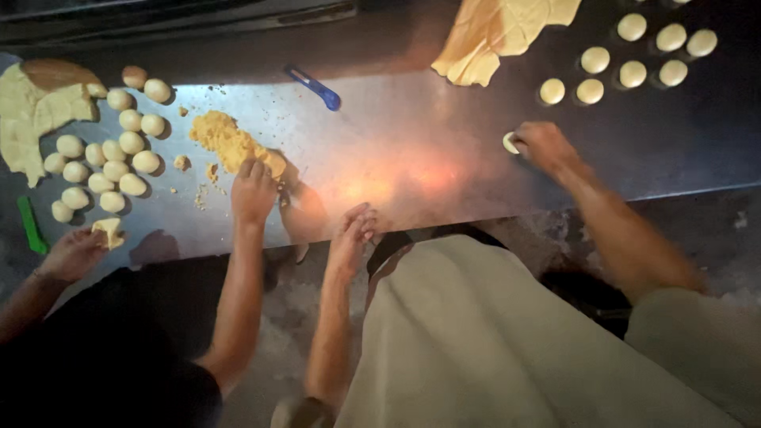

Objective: The person pinches off pieces of dough, flattens them by hand, places a scoop of yellow filling in the center, and folds and rolls the dough into round filled buns, setting the finished balls on the stainless steel table while a coworker works on the same task nearby.

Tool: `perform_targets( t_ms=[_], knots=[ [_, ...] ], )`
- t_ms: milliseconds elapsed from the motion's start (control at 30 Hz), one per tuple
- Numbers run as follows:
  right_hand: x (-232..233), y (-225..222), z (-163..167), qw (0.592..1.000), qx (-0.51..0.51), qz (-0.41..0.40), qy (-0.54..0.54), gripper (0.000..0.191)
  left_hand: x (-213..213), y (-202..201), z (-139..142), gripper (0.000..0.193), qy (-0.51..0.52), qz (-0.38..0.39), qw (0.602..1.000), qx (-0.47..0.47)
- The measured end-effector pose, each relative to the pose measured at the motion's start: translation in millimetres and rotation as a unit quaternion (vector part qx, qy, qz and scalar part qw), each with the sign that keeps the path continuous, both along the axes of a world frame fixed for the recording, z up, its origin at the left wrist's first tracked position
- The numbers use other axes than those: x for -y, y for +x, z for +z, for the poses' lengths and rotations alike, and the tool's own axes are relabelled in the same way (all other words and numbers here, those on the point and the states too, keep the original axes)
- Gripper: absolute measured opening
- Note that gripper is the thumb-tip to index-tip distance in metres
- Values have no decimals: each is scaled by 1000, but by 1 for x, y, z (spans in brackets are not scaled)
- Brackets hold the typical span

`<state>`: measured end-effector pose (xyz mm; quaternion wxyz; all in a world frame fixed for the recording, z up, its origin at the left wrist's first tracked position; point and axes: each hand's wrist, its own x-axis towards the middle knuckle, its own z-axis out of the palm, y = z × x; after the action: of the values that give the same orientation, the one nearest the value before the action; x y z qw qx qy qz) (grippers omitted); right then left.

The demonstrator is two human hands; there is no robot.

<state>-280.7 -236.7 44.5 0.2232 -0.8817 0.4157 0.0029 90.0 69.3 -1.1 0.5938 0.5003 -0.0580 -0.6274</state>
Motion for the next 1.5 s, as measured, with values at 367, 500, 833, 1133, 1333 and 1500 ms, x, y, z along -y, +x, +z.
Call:
perform_targets(
  t_ms=[367,500,833,1133,1333,1500],
  knots=[
    [3,-27,-27,989,101,105,33,33,0,-28,10,44,45,25,999,5],
    [18,-29,-43,951,133,190,-203,32,-9,-43,-3,44,7,52,999,-4],
    [29,-9,-54,995,53,68,40,19,-66,-64,-11,39,25,159,987,-7],
    [-6,1,-46,978,207,-12,13,26,-35,-33,-22,44,76,82,994,-10],
    [-50,0,-34,970,131,-200,34,28,12,-19,-4,39,35,-52,997,49],
    [-32,11,-36,971,205,-121,-34,48,15,-17,0,37,21,-65,997,43]
  ],
)
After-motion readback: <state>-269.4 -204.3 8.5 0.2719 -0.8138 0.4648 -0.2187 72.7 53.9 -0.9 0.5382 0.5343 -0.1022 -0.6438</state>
